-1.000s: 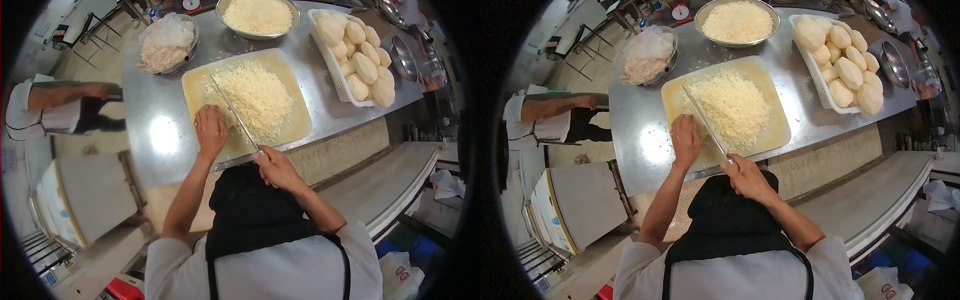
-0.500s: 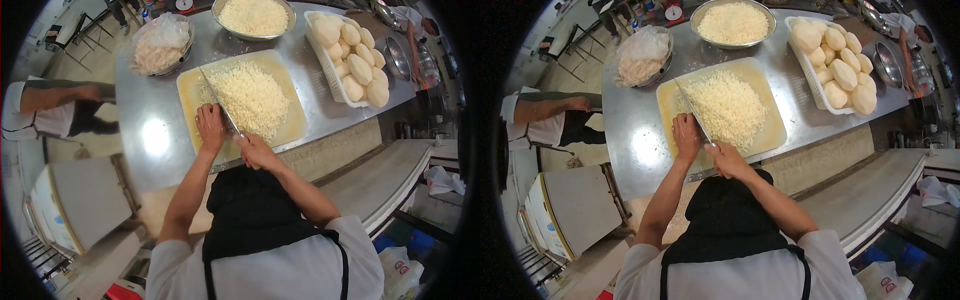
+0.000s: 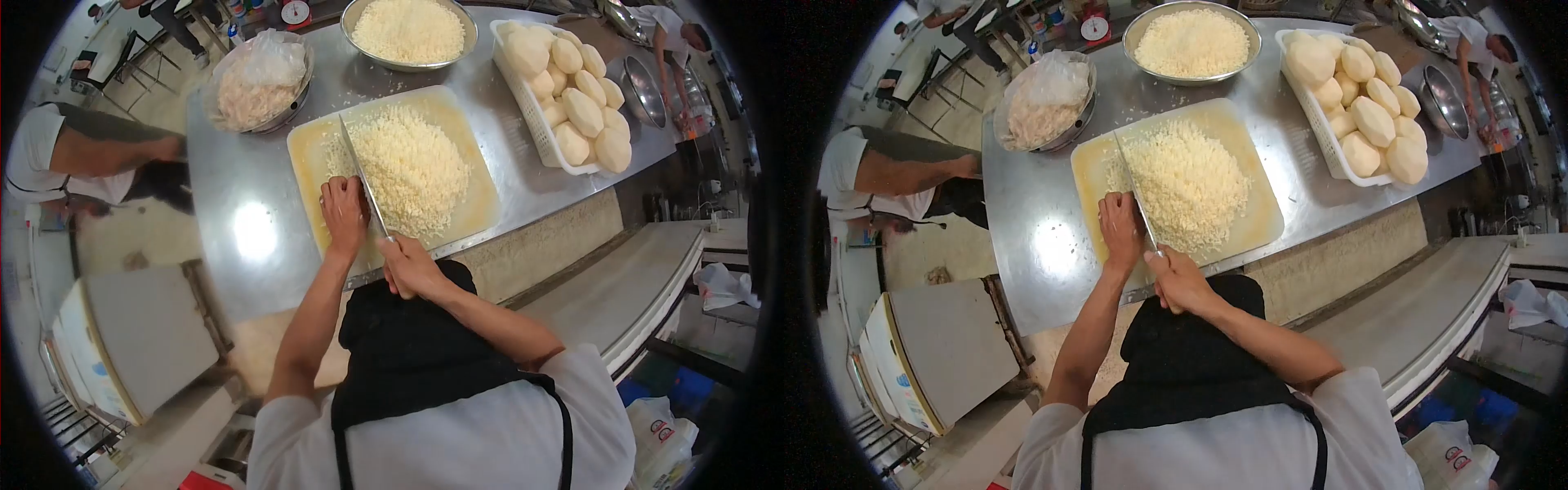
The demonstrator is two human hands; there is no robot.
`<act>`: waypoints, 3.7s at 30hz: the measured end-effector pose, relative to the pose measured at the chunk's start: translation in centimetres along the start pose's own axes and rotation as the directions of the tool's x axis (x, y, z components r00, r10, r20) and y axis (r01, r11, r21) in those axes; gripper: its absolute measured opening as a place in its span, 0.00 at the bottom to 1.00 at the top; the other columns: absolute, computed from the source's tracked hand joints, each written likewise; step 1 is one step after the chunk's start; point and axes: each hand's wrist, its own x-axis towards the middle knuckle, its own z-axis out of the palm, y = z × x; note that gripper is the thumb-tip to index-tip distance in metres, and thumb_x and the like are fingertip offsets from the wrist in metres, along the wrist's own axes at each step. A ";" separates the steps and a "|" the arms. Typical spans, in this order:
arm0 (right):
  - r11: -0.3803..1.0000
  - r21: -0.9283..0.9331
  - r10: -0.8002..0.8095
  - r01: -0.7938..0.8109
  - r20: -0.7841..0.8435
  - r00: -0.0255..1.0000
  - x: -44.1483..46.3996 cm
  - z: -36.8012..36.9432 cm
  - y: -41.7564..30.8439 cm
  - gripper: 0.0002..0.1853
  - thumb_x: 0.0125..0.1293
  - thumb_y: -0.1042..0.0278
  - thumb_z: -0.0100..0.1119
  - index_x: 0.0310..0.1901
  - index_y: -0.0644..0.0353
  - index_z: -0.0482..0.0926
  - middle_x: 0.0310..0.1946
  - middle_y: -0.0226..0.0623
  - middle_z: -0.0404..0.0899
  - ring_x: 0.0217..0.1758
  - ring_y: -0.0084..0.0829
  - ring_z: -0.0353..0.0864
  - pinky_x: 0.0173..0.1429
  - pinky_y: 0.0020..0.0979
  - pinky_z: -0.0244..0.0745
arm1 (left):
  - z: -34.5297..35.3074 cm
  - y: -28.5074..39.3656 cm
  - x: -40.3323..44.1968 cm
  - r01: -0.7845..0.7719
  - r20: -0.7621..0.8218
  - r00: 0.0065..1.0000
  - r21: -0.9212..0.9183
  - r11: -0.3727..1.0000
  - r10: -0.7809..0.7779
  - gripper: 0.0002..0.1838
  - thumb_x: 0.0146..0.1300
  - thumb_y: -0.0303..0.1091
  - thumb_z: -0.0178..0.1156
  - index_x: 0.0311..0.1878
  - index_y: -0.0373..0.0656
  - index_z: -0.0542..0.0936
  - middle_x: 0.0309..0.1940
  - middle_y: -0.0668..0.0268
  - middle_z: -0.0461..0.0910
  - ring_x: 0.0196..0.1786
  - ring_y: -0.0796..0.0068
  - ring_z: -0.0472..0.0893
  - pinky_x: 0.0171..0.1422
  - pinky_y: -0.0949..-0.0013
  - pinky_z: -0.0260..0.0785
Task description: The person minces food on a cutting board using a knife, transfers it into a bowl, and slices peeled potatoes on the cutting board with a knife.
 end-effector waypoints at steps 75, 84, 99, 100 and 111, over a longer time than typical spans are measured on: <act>0.876 -0.482 0.067 0.023 0.169 0.983 3.6 -5.8 -6.6 0.20 0.79 0.49 0.55 0.39 0.61 0.77 0.16 0.31 0.69 0.15 0.24 0.71 0.20 0.32 0.64 | -0.6 -1.4 0.0 0.070 -0.033 0.997 -0.089 0.994 -0.073 0.08 0.62 0.19 0.56 0.44 0.34 0.76 0.38 0.50 0.75 0.43 0.43 0.74 0.50 0.46 0.67; 0.885 -0.464 0.017 0.046 0.131 0.991 2.2 -4.8 -5.2 0.24 0.77 0.47 0.55 0.46 0.68 0.80 0.17 0.36 0.73 0.16 0.32 0.77 0.23 0.36 0.73 | -1.9 -1.7 -0.2 0.059 0.044 0.998 -0.095 0.994 -0.055 0.09 0.61 0.20 0.57 0.45 0.35 0.76 0.40 0.50 0.75 0.47 0.44 0.75 0.51 0.46 0.67; 0.986 -0.165 -0.010 0.015 0.031 0.999 1.0 -1.7 -0.8 0.24 0.81 0.49 0.52 0.55 0.68 0.77 0.19 0.35 0.73 0.15 0.26 0.75 0.17 0.31 0.66 | -0.8 -0.3 -1.0 0.057 0.090 0.994 0.082 0.995 -0.064 0.12 0.58 0.24 0.62 0.47 0.41 0.78 0.48 0.56 0.74 0.54 0.50 0.75 0.55 0.49 0.66; 0.987 -0.160 0.025 -0.016 0.050 0.998 1.8 -2.3 -1.1 0.24 0.81 0.49 0.51 0.54 0.68 0.77 0.19 0.35 0.73 0.15 0.26 0.75 0.17 0.31 0.66 | -0.9 -0.4 -1.0 0.054 0.096 0.993 0.077 0.996 -0.062 0.12 0.58 0.24 0.62 0.47 0.41 0.78 0.49 0.56 0.74 0.54 0.50 0.75 0.55 0.49 0.66; 0.990 -0.109 0.092 -0.088 0.030 0.995 -0.6 -0.7 -3.4 0.22 0.83 0.50 0.50 0.45 0.66 0.74 0.19 0.34 0.74 0.16 0.25 0.75 0.20 0.32 0.69 | -1.2 -0.7 -1.1 0.018 0.031 0.999 0.023 1.000 -0.018 0.14 0.58 0.22 0.61 0.48 0.42 0.79 0.46 0.57 0.74 0.52 0.51 0.76 0.54 0.51 0.67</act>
